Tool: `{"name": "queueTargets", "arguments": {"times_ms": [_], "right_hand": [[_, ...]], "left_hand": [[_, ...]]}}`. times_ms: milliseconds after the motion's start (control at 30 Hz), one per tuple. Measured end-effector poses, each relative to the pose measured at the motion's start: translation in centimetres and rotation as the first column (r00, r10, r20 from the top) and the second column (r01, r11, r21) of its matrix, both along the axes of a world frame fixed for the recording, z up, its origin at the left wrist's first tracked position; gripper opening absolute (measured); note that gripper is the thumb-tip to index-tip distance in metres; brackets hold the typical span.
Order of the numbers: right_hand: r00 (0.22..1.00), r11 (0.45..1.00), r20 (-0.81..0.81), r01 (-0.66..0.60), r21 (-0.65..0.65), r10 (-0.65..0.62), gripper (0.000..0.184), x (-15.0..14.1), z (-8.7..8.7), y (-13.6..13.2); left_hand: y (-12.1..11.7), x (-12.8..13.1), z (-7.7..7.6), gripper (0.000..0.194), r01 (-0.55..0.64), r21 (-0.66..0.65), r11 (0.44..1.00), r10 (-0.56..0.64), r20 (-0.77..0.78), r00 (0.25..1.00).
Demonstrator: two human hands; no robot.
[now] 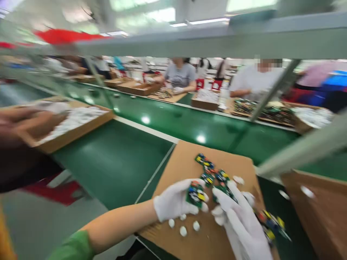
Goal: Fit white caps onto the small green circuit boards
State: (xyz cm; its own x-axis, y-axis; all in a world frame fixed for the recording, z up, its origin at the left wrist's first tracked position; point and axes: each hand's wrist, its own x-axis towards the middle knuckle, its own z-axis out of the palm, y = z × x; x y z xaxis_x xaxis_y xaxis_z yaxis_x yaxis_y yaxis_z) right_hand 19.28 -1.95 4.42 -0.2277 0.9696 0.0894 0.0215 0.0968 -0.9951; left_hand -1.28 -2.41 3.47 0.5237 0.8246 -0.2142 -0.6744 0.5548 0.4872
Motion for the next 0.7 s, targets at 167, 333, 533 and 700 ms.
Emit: {"name": "queueTargets", "arguments": {"times_ms": [167, 333, 533, 700], "right_hand": [[0.989, 0.994, -0.133, 0.052, -0.093, -0.065, 0.042, 0.0, 0.6, -2.3], [0.987, 0.998, -0.158, -0.009, 0.058, 0.018, 0.031, -0.6, 1.0, -2.0], [0.998, 0.959, -0.06, 0.043, 0.281, -0.027, 0.022, -1.4, 0.9, -2.9], [0.995, 0.883, 0.067, 0.03, 0.468, -0.069, 0.014, -1.9, 0.7, -3.1]], "left_hand": [[-0.1, -1.0, 0.5, 0.033, 0.062, -0.065, 0.996, -0.061, 0.024, 0.998], [-0.8, -1.5, 0.6, 0.045, 0.134, -0.009, 0.991, -0.134, -0.068, 0.989], [-0.8, -1.7, 0.3, 0.051, 0.217, -0.007, 0.976, -0.216, -0.162, 0.963], [-0.9, -1.5, -0.9, 0.055, 0.222, 0.04, 0.974, -0.209, -0.209, 0.955]]}}
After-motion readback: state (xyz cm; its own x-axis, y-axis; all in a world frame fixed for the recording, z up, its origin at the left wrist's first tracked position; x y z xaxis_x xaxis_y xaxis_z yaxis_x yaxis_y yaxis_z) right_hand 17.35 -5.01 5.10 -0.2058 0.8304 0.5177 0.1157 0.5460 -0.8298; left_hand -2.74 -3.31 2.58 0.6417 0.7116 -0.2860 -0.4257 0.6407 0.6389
